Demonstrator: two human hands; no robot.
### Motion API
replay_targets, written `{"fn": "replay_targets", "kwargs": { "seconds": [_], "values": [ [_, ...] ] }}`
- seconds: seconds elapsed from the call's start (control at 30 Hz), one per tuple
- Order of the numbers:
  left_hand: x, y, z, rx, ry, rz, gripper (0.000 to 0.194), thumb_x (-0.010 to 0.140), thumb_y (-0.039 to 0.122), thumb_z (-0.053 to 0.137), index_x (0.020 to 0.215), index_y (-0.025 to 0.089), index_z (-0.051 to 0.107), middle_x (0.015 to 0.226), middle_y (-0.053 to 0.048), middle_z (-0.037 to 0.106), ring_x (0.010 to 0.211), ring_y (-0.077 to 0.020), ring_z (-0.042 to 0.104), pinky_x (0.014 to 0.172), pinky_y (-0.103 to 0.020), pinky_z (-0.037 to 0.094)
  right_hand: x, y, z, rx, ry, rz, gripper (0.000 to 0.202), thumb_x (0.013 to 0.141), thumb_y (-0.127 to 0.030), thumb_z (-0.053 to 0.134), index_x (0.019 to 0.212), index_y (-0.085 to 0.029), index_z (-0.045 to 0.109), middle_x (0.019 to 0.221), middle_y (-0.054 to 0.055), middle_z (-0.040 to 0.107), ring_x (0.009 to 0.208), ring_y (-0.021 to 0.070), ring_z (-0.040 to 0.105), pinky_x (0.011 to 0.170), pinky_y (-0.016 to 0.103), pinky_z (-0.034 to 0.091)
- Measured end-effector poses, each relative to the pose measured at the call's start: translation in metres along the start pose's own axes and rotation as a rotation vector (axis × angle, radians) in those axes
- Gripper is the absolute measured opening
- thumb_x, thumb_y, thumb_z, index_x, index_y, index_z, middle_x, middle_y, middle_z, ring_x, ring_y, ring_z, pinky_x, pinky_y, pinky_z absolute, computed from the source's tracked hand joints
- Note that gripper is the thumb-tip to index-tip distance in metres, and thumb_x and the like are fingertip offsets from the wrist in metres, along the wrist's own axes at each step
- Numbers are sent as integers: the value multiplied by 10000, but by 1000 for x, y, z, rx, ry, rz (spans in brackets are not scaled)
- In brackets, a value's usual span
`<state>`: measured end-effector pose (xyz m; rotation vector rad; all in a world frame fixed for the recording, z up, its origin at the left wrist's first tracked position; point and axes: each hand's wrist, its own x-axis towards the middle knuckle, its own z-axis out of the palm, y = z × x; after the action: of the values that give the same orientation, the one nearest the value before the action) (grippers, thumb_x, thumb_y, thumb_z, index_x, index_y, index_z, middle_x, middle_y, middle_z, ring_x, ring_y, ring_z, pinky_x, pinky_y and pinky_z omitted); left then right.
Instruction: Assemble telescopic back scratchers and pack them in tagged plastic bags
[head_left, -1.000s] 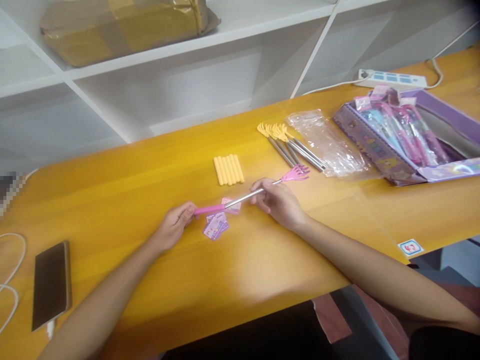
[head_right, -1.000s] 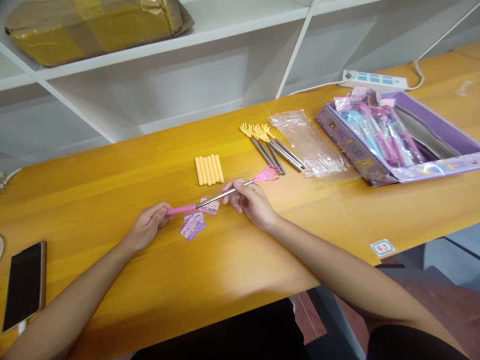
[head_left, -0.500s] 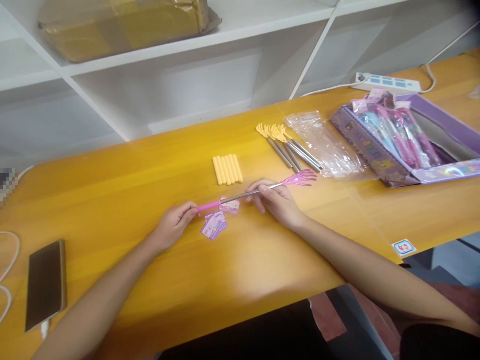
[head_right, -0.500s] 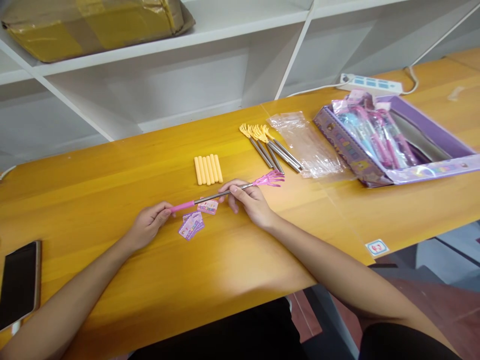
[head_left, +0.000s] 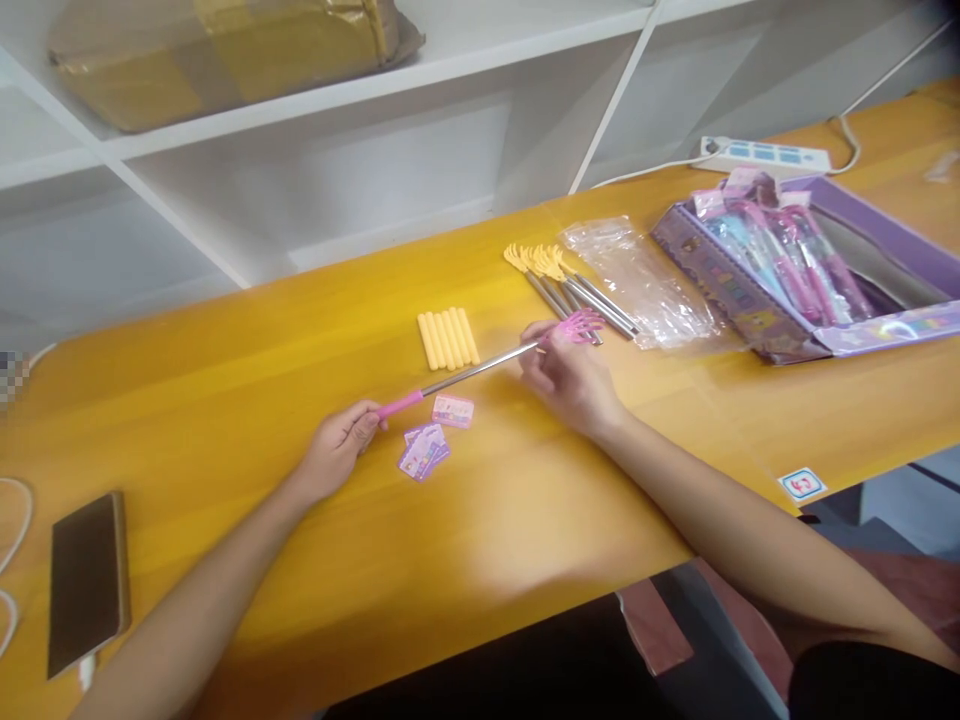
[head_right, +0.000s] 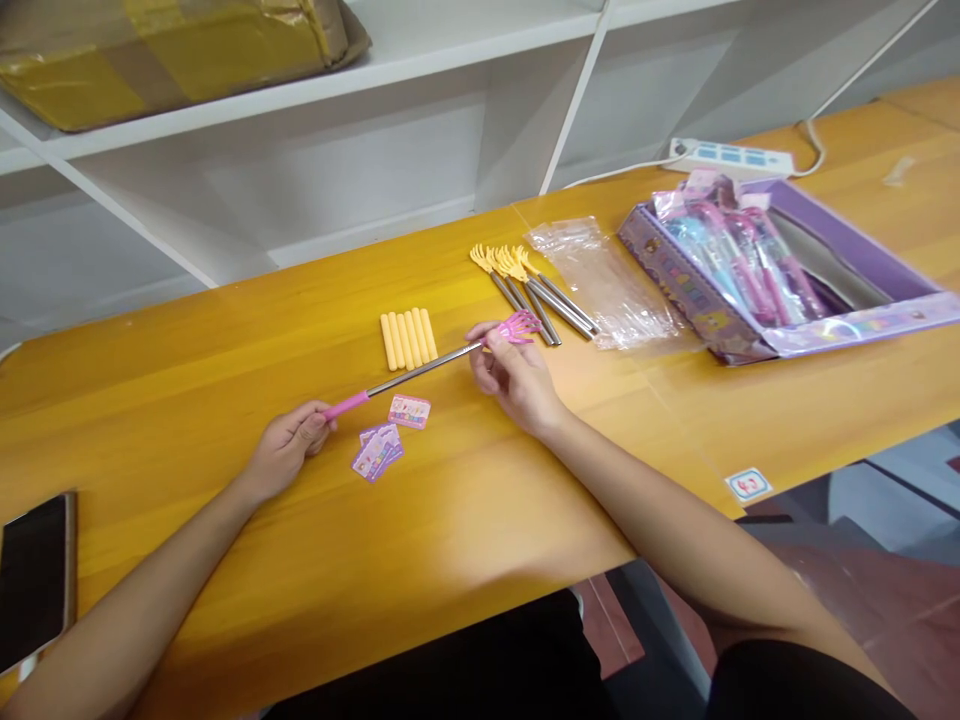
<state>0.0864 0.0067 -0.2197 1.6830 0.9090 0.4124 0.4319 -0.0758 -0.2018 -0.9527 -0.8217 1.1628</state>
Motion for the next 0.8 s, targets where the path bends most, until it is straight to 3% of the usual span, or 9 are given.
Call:
{"fn": "replay_targets", "kwargs": {
  "seconds": [0.17, 0.37, 0.8],
  "values": [
    [0, 1, 0, 33, 10, -6, 454, 1073, 612, 447, 973, 201, 610, 643, 58, 367, 559, -125, 328, 549, -266, 273, 6, -5, -3, 5, 98, 24, 450, 837, -655, 808, 849, -245, 625, 672, -33, 485, 475, 92, 295, 443, 258, 189],
    [0, 7, 2, 103, 30, 1, 460, 1070, 612, 453, 971, 200, 632, 635, 56, 373, 561, -127, 331, 544, -262, 283, 5, -6, -6, -132, 103, -69, 429, 889, -655, 771, 843, -238, 680, 592, -26, 439, 519, 127, 356, 508, 291, 255],
    [-1, 16, 5, 190, 41, 18, 467, 1069, 594, 427, 971, 197, 653, 623, 43, 420, 583, -146, 366, 570, -276, 294, -3, 3, -1, -109, 56, -28, 407, 936, -641, 723, 886, -238, 697, 645, -20, 433, 543, 131, 353, 529, 307, 302]
  ]
}}
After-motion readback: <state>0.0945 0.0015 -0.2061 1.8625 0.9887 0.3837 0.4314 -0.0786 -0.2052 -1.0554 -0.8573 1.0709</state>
